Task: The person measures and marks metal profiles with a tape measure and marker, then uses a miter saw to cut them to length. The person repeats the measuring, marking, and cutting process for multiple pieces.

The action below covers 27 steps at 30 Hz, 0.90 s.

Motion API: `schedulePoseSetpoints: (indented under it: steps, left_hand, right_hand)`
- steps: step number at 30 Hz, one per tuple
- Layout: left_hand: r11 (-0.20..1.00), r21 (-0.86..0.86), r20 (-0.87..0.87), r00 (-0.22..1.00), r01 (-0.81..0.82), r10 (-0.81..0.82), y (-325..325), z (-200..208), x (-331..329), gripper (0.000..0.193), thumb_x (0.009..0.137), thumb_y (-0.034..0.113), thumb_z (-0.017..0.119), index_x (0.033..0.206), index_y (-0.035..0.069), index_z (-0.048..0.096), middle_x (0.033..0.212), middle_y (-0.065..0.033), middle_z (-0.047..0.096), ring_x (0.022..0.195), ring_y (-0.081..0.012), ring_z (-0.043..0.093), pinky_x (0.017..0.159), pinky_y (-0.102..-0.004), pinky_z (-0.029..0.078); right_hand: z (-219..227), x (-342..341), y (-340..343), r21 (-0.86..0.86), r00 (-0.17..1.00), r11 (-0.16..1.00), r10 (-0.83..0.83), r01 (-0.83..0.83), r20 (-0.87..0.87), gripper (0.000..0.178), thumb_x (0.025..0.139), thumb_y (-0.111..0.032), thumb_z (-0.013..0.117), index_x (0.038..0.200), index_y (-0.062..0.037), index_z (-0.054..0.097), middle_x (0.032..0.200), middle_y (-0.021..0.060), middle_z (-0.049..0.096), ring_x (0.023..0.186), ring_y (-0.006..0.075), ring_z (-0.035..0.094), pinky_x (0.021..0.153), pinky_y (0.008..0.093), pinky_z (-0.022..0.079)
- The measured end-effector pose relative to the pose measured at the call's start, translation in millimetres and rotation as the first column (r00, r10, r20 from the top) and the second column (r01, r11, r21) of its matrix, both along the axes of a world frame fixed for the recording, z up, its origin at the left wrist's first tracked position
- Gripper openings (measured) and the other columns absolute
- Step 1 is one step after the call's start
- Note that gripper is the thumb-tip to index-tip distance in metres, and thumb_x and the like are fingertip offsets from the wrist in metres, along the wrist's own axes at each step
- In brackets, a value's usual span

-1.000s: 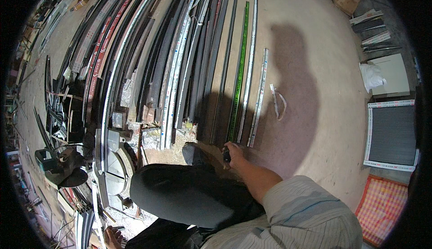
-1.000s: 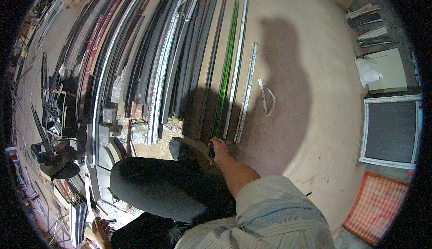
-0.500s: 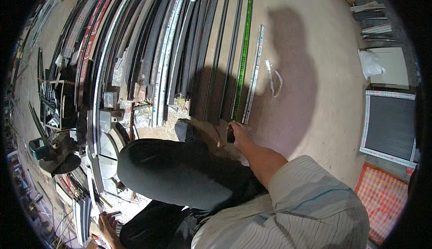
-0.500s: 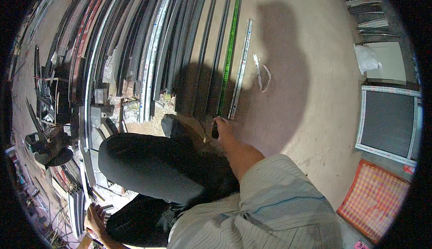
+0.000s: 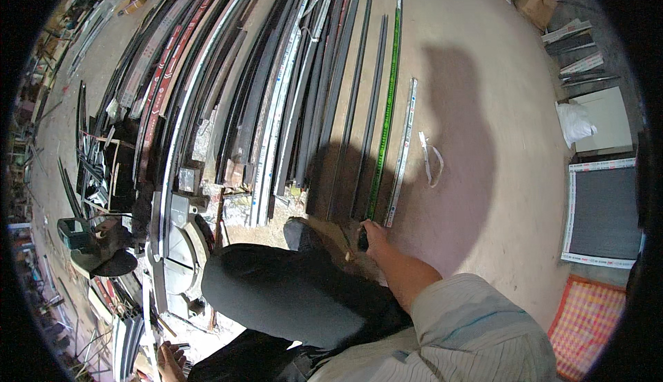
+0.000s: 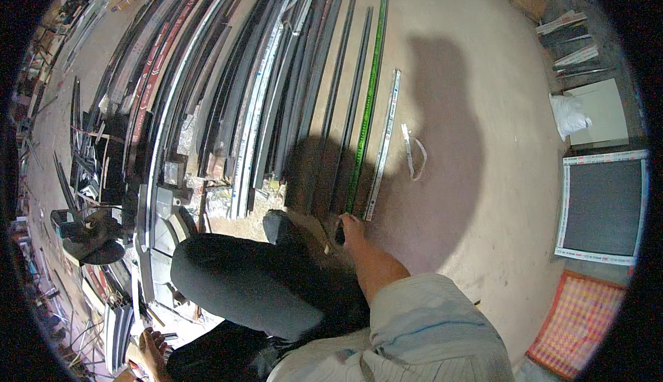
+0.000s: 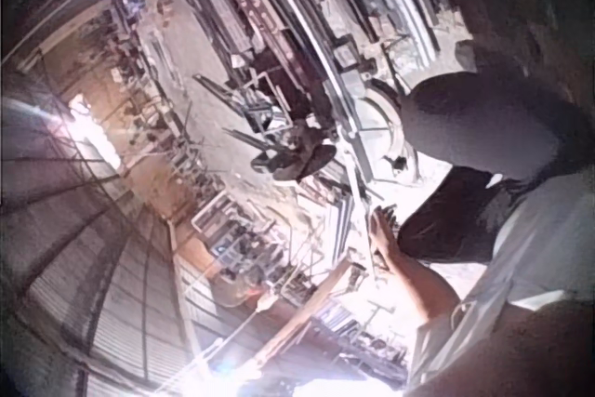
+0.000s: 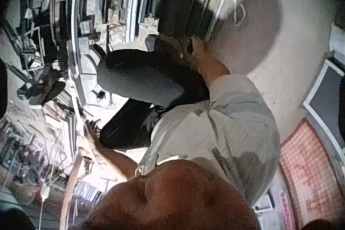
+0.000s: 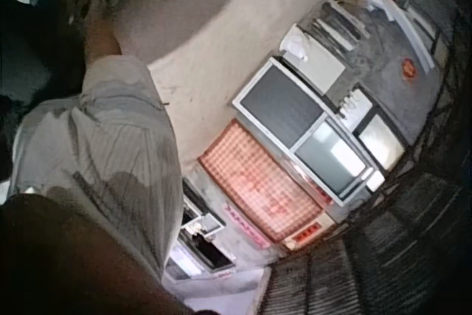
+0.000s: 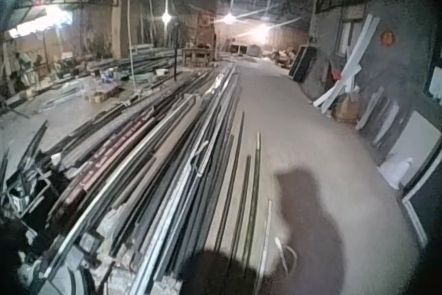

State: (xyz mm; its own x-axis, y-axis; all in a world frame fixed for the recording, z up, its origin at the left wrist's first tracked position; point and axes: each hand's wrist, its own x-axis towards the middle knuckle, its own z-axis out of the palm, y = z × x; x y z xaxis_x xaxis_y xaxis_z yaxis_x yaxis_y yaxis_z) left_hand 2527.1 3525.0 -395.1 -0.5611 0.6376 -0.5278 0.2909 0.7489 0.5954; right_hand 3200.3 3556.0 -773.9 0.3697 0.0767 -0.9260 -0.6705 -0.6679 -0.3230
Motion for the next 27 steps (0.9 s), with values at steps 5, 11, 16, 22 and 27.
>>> schedulePoseSetpoints:
  steps: [5, 11, 16, 22, 27]
  left_hand:
    - [0.999, -0.049, 0.053, 0.999, 0.0, 0.002, 8.5, 11.3, 22.8, 0.057, 0.111, 0.043, 0.057, 0.148, -0.001, 0.053, 0.123, -0.0135, 0.068, 0.107, -0.023, 0.071, 0.08, -0.0323, 0.055]
    - [0.996, -0.083, 0.091, 0.996, 0.029, -0.021, 18.2, 0.6, 32.4, 0.062, 0.112, 0.043, 0.056, 0.152, -0.004, 0.048, 0.135, -0.0207, 0.065, 0.115, -0.0296, 0.07, 0.094, -0.0392, 0.055]
    - [1.0, -0.015, -0.035, 0.999, 0.023, -0.024, 8.1, -9.4, 8.8, 0.053, 0.111, 0.051, 0.055, 0.137, 0.006, 0.062, 0.109, -0.0086, 0.071, 0.088, -0.0185, 0.07, 0.073, -0.0303, 0.056]
    - [0.999, 0.041, -0.035, 0.999, 0.029, -0.028, 10.9, -9.3, 28.0, 0.055, 0.111, 0.051, 0.056, 0.136, 0.003, 0.063, 0.104, -0.008, 0.073, 0.086, -0.0176, 0.069, 0.072, -0.0288, 0.056]
    - [0.999, 0.035, -0.038, 0.999, 0.029, -0.028, 9.2, 7.2, 30.5, 0.057, 0.111, 0.051, 0.056, 0.138, 0.001, 0.064, 0.107, -0.0079, 0.072, 0.088, -0.0156, 0.069, 0.076, -0.0291, 0.057]
  right_hand:
    - [22.9, 2.3, 10.0, 0.025, 0.997, 0.997, -0.068, 0.069, -0.039, 0.022, 0.106, -0.031, 0.068, 0.117, -0.012, 0.07, 0.117, 0.0118, 0.07, 0.093, 0.0304, 0.068, 0.07, 0.0541, 0.056]
    - [10.9, 22.3, -11.2, 0.082, 0.99, 0.987, -0.132, 0.135, -0.045, 0.017, 0.106, -0.027, 0.069, 0.107, -0.0105, 0.072, 0.099, 0.0095, 0.073, 0.08, 0.0253, 0.068, 0.07, 0.0494, 0.057]
    - [27.1, 11.5, -4.3, 0.156, 0.991, 0.978, -0.135, 0.137, -0.026, 0.018, 0.105, -0.027, 0.071, 0.108, -0.0095, 0.071, 0.101, 0.0089, 0.073, 0.082, 0.0271, 0.068, 0.07, 0.0509, 0.056]
    - [7.4, 17.1, -12.2, 0.091, 0.999, 0.995, -0.045, 0.045, 0.001, 0.026, 0.103, -0.035, 0.074, 0.114, -0.0111, 0.069, 0.116, 0.0125, 0.069, 0.102, 0.0319, 0.068, 0.079, 0.0579, 0.056]
    - [59.7, -17.1, 28.5, 0.181, 0.993, 0.982, -0.025, 0.046, -0.117, 0.024, 0.105, -0.031, 0.071, 0.115, -0.01, 0.07, 0.106, 0.0086, 0.07, 0.095, 0.0268, 0.068, 0.081, 0.0504, 0.057]
